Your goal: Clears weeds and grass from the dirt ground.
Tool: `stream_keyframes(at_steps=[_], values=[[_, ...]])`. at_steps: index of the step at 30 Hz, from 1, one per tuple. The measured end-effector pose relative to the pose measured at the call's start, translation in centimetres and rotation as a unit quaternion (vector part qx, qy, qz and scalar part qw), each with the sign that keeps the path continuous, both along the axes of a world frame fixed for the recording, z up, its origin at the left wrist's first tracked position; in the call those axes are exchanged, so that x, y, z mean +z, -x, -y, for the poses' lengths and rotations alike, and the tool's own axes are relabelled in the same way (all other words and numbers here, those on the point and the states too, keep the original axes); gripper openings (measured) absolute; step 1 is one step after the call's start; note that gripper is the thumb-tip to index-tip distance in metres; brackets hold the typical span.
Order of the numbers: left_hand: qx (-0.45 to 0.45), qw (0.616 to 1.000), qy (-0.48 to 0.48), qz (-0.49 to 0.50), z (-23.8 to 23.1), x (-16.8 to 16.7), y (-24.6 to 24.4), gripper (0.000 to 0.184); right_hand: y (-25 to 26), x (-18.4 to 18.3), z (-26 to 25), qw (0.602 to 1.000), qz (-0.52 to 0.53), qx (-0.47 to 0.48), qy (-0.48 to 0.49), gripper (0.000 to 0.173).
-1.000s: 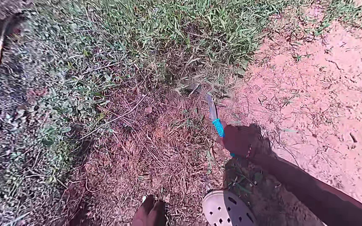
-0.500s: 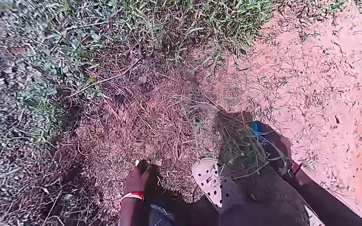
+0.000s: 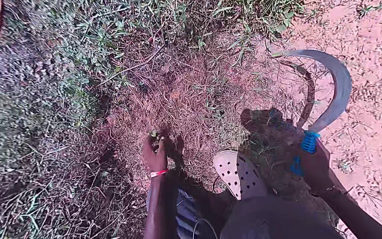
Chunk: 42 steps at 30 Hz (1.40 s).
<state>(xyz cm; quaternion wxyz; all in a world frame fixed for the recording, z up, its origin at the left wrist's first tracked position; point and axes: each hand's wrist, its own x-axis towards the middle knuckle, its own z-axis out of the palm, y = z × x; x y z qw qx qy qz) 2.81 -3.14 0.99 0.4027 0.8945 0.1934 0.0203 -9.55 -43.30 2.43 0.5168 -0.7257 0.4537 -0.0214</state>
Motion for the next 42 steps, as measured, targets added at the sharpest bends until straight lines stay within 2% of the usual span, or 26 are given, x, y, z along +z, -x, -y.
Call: stream_keyframes(at_steps=[2, 5, 7, 9, 12, 14, 17, 19, 23, 24, 27, 29, 32, 36, 42], values=[[0.002, 0.999, 0.022, -0.046, 1.3, -0.7, -3.1, 0.070, 0.7, -1.3, 1.1, 0.999, -0.023, -0.018, 0.018, 0.059], [-0.022, 0.994, 0.010, -0.106, 5.6, -1.4, -7.6, 0.078, 0.1, -1.5, 1.4, 0.999, -0.025, -0.031, 0.019, 0.056], [-0.082, 0.989, 0.050, -0.114, 9.5, -0.2, -10.0, 0.085, 0.1, -1.9, 1.1, 0.999, -0.031, -0.042, -0.001, 0.057], [-0.161, 0.979, 0.047, -0.112, 13.4, 1.7, -11.4, 0.092, -0.2, -1.9, 1.1, 0.998, -0.038, -0.040, -0.004, 0.055], [-0.252, 0.957, -0.001, -0.144, 17.2, 4.3, -12.4, 0.106, -0.5, -2.2, 1.5, 0.999, -0.034, -0.042, 0.001, 0.052], [-0.287, 0.939, -0.037, -0.186, 18.2, 4.6, -12.1, 0.114, -0.6, -2.0, 1.2, 0.998, -0.039, -0.041, 0.003, 0.051], [-0.335, 0.887, -0.154, -0.277, 19.5, 4.2, -11.2, 0.123, -1.8, -0.4, 0.6, 0.998, -0.053, -0.028, 0.018, 0.046], [-0.333, 0.872, -0.218, -0.284, 20.6, 3.6, -9.8, 0.122, -1.8, -0.7, 0.6, 0.998, -0.059, -0.028, 0.016, 0.047], [-0.323, 0.896, -0.262, -0.156, 21.3, 2.5, -8.2, 0.108, -0.5, -2.9, 1.7, 0.998, -0.039, -0.031, 0.037, 0.050], [-0.326, 0.892, -0.265, -0.165, 21.1, 2.6, -9.3, 0.106, -0.6, -2.8, 1.6, 0.998, -0.043, -0.025, 0.043, 0.052], [-0.331, 0.880, -0.255, -0.225, 20.1, 1.8, -12.7, 0.116, -0.7, -2.4, 1.5, 0.997, -0.051, -0.018, 0.056, 0.053], [-0.358, 0.871, -0.252, -0.222, 19.6, 1.7, -13.5, 0.114, -0.8, -2.3, 1.4, 0.996, -0.058, -0.020, 0.058, 0.053], [-0.390, 0.867, -0.242, -0.196, 18.8, 2.4, -13.3, 0.100, -1.3, -1.2, 0.9, 0.996, -0.067, -0.022, 0.048, 0.053], [-0.418, 0.845, -0.267, -0.200, 18.6, 2.9, -12.8, 0.102, -1.0, -1.9, 0.9, 0.999, -0.032, -0.040, 0.017, 0.048], [-0.397, 0.868, -0.231, -0.188, 17.3, 2.5, -10.7, 0.086, -0.9, -2.3, 1.4, 0.998, -0.049, -0.031, 0.026, 0.051]])
